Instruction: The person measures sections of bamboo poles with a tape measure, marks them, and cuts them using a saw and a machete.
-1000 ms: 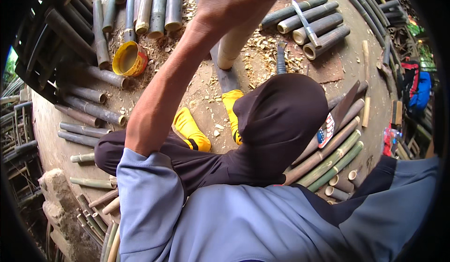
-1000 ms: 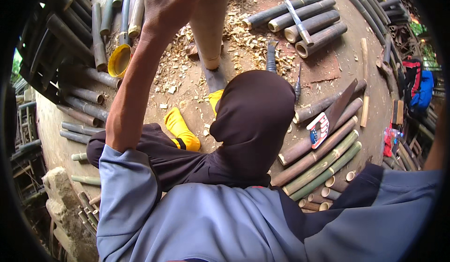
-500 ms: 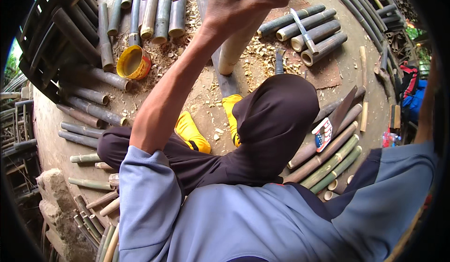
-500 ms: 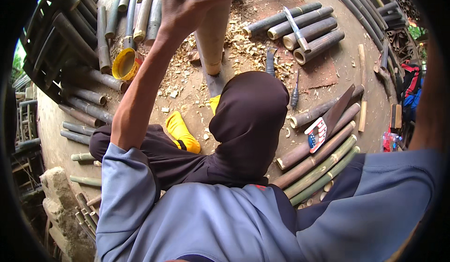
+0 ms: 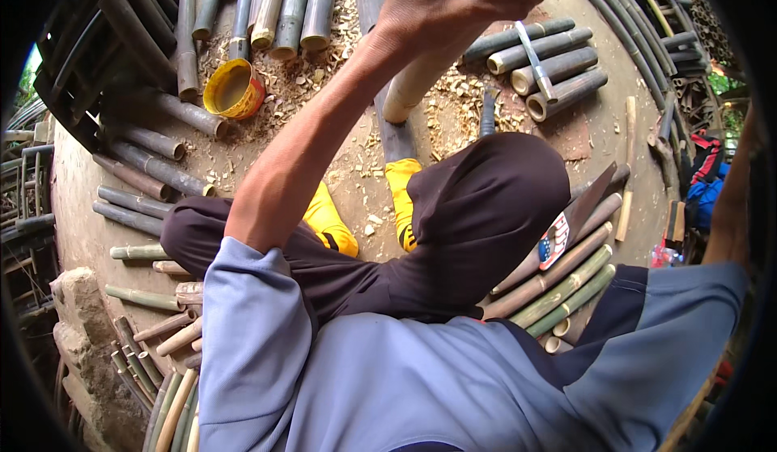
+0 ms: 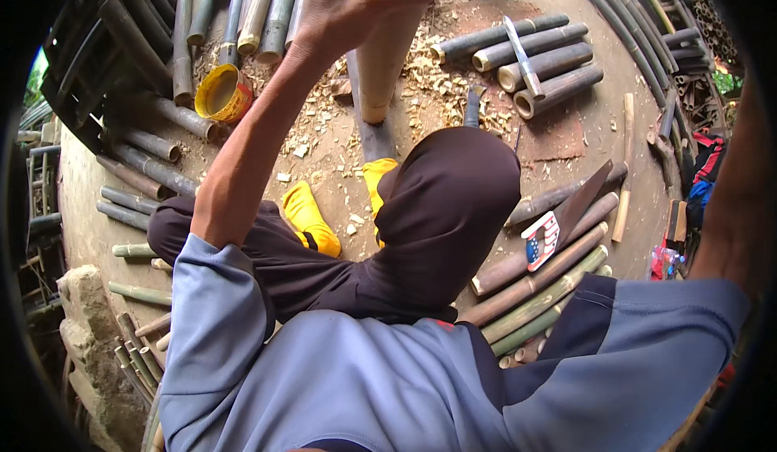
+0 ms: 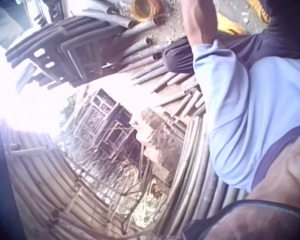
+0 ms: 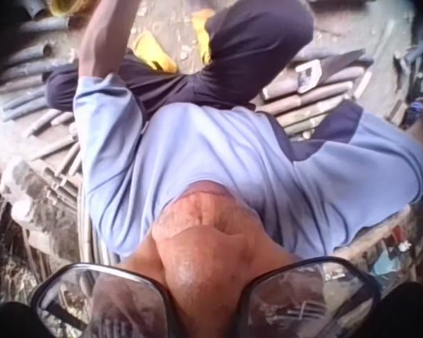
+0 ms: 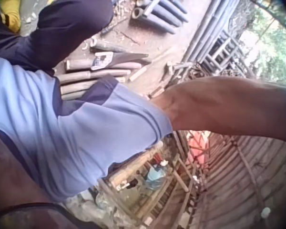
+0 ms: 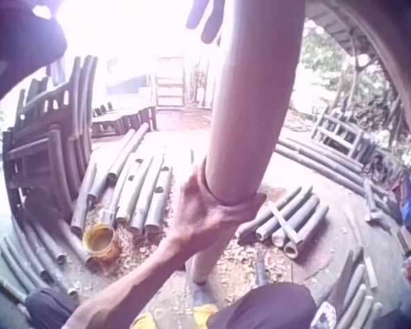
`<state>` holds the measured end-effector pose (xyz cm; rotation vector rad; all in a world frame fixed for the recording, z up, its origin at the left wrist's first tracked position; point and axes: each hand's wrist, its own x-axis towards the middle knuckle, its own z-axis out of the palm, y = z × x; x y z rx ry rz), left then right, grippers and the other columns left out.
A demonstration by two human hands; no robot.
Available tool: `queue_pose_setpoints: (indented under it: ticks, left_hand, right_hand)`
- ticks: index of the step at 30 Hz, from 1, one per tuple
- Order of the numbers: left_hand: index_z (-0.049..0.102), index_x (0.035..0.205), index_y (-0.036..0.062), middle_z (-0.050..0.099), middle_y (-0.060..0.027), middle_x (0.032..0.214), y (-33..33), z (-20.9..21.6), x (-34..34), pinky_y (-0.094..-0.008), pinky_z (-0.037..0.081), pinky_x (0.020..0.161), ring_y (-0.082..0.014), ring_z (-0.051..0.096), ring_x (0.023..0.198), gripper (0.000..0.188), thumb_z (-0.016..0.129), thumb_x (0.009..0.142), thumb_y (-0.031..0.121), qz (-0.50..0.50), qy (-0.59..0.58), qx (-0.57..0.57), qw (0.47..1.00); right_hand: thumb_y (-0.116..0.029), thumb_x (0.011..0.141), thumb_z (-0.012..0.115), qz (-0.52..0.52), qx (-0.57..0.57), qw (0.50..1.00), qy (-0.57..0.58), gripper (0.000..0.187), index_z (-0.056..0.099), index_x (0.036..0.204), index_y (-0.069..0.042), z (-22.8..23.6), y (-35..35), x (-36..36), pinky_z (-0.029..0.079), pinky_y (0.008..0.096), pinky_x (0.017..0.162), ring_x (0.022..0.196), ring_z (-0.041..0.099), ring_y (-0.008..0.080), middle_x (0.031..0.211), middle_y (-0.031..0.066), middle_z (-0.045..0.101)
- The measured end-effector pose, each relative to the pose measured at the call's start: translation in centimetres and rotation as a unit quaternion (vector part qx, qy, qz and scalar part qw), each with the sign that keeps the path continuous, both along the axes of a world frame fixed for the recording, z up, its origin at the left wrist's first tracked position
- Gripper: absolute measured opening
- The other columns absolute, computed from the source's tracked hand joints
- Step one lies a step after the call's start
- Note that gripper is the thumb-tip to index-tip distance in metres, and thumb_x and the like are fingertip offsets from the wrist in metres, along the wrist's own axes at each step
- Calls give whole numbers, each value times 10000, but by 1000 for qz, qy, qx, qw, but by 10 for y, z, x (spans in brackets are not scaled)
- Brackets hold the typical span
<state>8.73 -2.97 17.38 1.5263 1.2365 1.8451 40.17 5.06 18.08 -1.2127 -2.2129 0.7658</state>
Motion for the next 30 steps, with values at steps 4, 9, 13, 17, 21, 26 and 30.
queue_pose_setpoints:
  ticks: [4, 9, 13, 17, 21, 26, 30]
  left_hand:
    - [435, 1211, -18, 617, -157, 970, 12, -10, -3, -381, 554, 774, -249, 628, 882, 752, 792, 633, 305, 19, 39, -18, 999]
    - [446, 1211, -23, 615, -165, 980, -7, -1, 9, -360, 552, 746, -242, 628, 886, 756, 796, 631, 313, 70, 14, -67, 995]
    - [459, 1192, -24, 619, -150, 974, -2, 3, -6, -365, 558, 735, -243, 634, 864, 736, 791, 628, 314, -60, 16, -30, 998]
    - [503, 1140, -11, 620, -124, 945, -5, -25, -7, -330, 540, 724, -213, 635, 828, 635, 785, 659, 293, -10, 41, -43, 998]
    - [507, 1230, 22, 590, -92, 1124, -10, -135, -21, -383, 389, 991, -188, 528, 1097, 772, 822, 580, 295, -65, 24, -93, 993]
    - [566, 1071, 24, 631, -136, 961, -10, -254, -1, -349, 515, 797, -269, 640, 909, 630, 837, 535, 215, 125, 63, -136, 981]
    - [582, 1000, 44, 628, -149, 888, -4, -243, 9, -372, 511, 735, -284, 639, 835, 556, 791, 499, 164, 103, -21, -151, 983]
  right_hand:
    - [-284, 919, 415, -3, -6, 1000, 19, 463, 405, 1300, -22, -8, -5, -2, 365, 446, 997, 1167, 465, 290, 1280, 161, 462]
    - [-297, 933, 387, -18, -3, 999, 36, 472, 387, 1315, -20, -1, -10, -5, 349, 456, 1015, 1191, 446, 294, 1306, 163, 442]
    - [-308, 944, 365, -13, -2, 997, 70, 480, 372, 1328, -18, -8, 1, -17, 337, 464, 1029, 1211, 431, 297, 1327, 164, 426]
    - [-319, 956, 342, -6, -11, 992, 124, 489, 358, 1340, -17, -15, 1, -36, 324, 473, 1043, 1231, 416, 300, 1348, 166, 410]
    - [-329, 967, 320, 8, -15, 954, 299, 497, 343, 1352, -16, -20, 1, -78, 311, 481, 1058, 1250, 400, 303, 1369, 168, 393]
    - [-343, 981, 292, 70, -139, 742, 652, 509, 325, 1367, -14, -71, -2, -184, 296, 491, 1075, 1275, 381, 306, 1395, 170, 373]
    - [-347, 911, 523, 271, -329, 800, 422, 474, 451, 1167, 45, -122, -10, -204, 444, 396, 923, 989, 581, 274, 1043, 194, 584]
